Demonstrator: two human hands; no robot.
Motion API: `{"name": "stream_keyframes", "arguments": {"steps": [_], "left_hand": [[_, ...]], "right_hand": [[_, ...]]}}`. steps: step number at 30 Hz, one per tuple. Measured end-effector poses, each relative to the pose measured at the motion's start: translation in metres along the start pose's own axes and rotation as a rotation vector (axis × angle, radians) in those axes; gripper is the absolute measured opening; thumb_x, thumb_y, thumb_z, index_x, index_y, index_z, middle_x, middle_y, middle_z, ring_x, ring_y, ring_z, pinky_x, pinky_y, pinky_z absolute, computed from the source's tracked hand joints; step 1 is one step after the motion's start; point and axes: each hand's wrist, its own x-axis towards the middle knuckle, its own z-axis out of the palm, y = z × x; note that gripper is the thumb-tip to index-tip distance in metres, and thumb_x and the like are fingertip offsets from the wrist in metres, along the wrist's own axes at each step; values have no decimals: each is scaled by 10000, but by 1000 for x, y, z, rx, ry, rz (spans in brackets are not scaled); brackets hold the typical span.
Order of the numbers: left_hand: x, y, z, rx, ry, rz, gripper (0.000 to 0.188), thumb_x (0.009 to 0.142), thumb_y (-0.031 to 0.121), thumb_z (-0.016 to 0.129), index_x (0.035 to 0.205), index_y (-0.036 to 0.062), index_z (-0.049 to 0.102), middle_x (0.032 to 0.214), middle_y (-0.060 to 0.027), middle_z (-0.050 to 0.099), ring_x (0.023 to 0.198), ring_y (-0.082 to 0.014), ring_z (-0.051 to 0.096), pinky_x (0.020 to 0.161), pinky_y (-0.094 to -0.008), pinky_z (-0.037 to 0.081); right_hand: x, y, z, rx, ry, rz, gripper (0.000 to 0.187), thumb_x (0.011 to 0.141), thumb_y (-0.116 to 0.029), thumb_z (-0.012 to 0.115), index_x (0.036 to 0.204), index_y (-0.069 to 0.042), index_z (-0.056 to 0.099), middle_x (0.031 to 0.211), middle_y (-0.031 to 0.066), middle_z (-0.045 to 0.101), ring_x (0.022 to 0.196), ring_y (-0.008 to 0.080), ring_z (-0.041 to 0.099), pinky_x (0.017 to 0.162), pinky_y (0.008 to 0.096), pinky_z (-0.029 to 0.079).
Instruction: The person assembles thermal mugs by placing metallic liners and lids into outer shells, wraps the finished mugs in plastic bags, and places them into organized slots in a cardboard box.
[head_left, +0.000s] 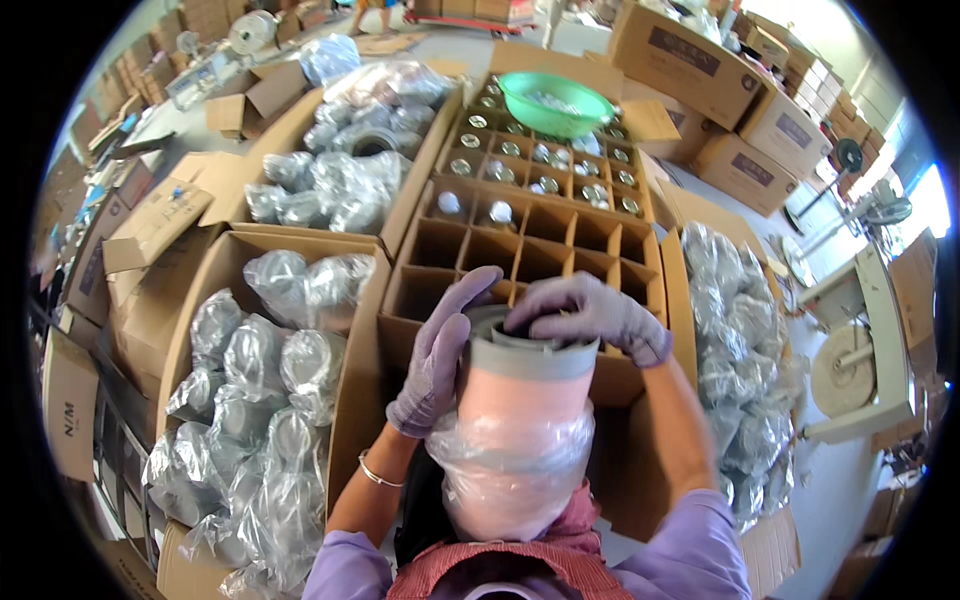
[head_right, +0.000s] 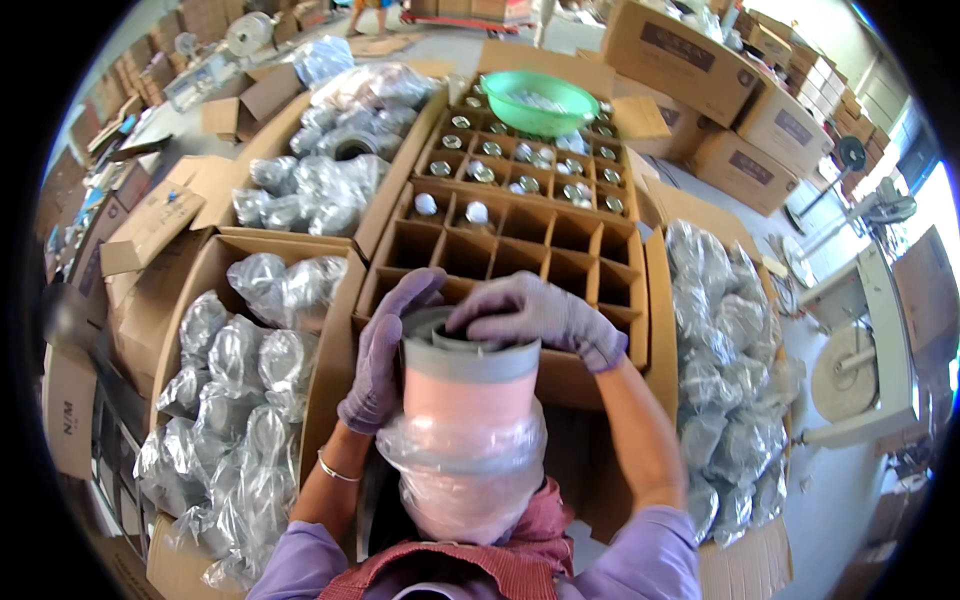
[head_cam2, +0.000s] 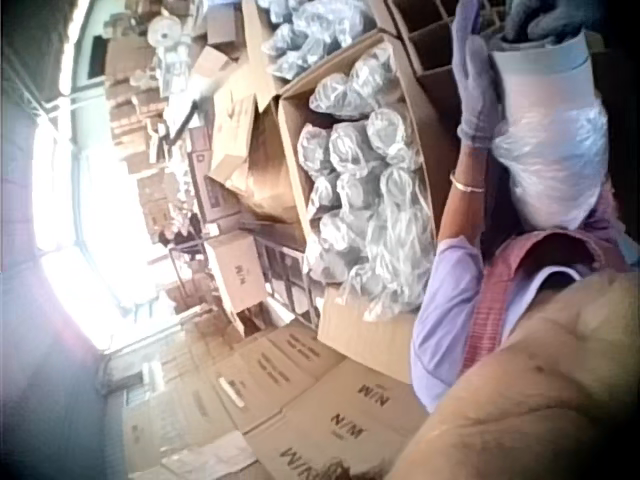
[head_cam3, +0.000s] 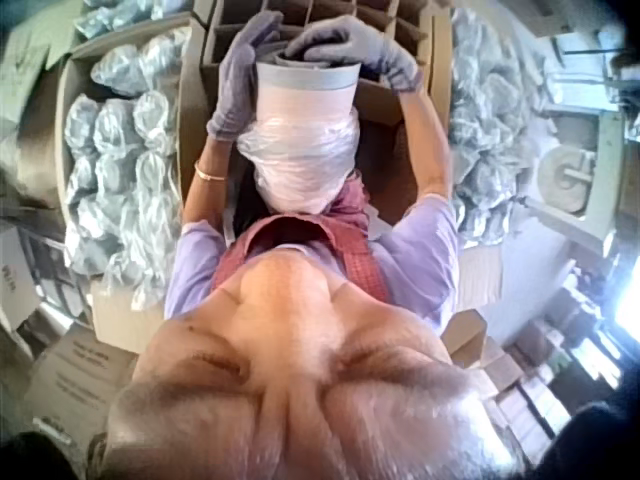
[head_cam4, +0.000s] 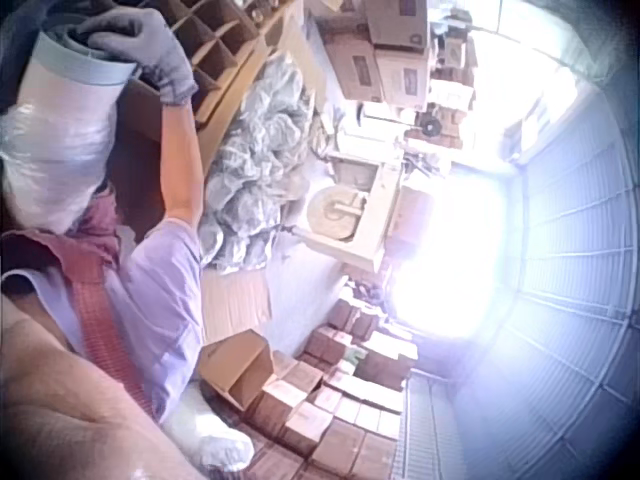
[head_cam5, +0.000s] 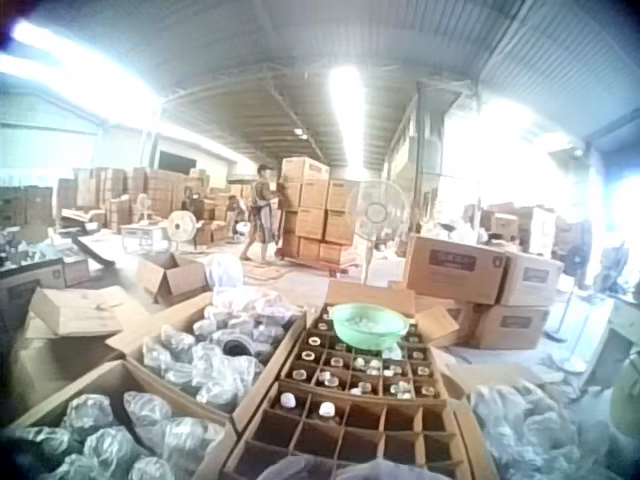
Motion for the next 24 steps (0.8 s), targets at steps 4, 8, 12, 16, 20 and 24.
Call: {"name": "stream_keyframes", "arguments": {"steps": [4, 8, 12, 16, 20, 24], "left_hand": [[-9, -31, 3, -486, -25, -226, 584, 1012, 431, 414, 1390, -13, 448, 1338, -150, 529, 1248, -222, 499, 1099, -356, 360], [1, 7, -2, -57, 100, -233, 368, 1032, 201, 367, 1258, -11, 566, 1184, -101, 609, 1081, -175, 598, 956, -314, 477], [21, 67, 33, 902, -155, 440, 260, 890, 158, 609, 1122, 48, 651, 1018, -129, 661, 862, -277, 637, 778, -368, 509], [11, 36, 62, 1239, -179, 431, 107, 853, 100, 621, 948, 72, 661, 870, -98, 653, 811, -307, 618, 749, -386, 482], [4, 34, 39, 997, -224, 433, 134, 862, 155, 611, 951, 66, 655, 914, -83, 663, 884, -277, 626, 907, -429, 440], [-7, 28, -14, 682, -271, 334, 206, 903, 190, 583, 1024, 41, 661, 1015, -104, 676, 1001, -292, 612, 1040, -470, 368]], "right_hand": [[-21, -48, 21, -489, -139, -399, 292, 858, -177, 722, 1123, -58, 695, 1027, 116, 678, 970, 256, 645, 878, 356, 496], [-22, -34, 19, -243, 67, -199, 250, 883, -213, 715, 1066, -43, 708, 950, 54, 694, 908, 119, 639, 829, 278, 502], [16, 37, 9, 351, 178, -157, 239, 951, -224, 589, 965, -29, 725, 890, 61, 710, 836, 114, 646, 792, 257, 517], [36, 101, 12, 761, 252, -497, 533, 996, -465, 468, 1014, 31, 661, 1078, 122, 672, 943, 193, 645, 904, 304, 504], [36, 111, 52, 1201, 102, -390, 696, 992, -597, 362, 1012, 44, 632, 1097, 151, 632, 999, 213, 611, 956, 348, 474], [7, 86, 76, 823, 537, -345, 696, 1006, -591, 322, 1004, 30, 638, 1039, 110, 646, 945, 171, 596, 925, 321, 464]]}}
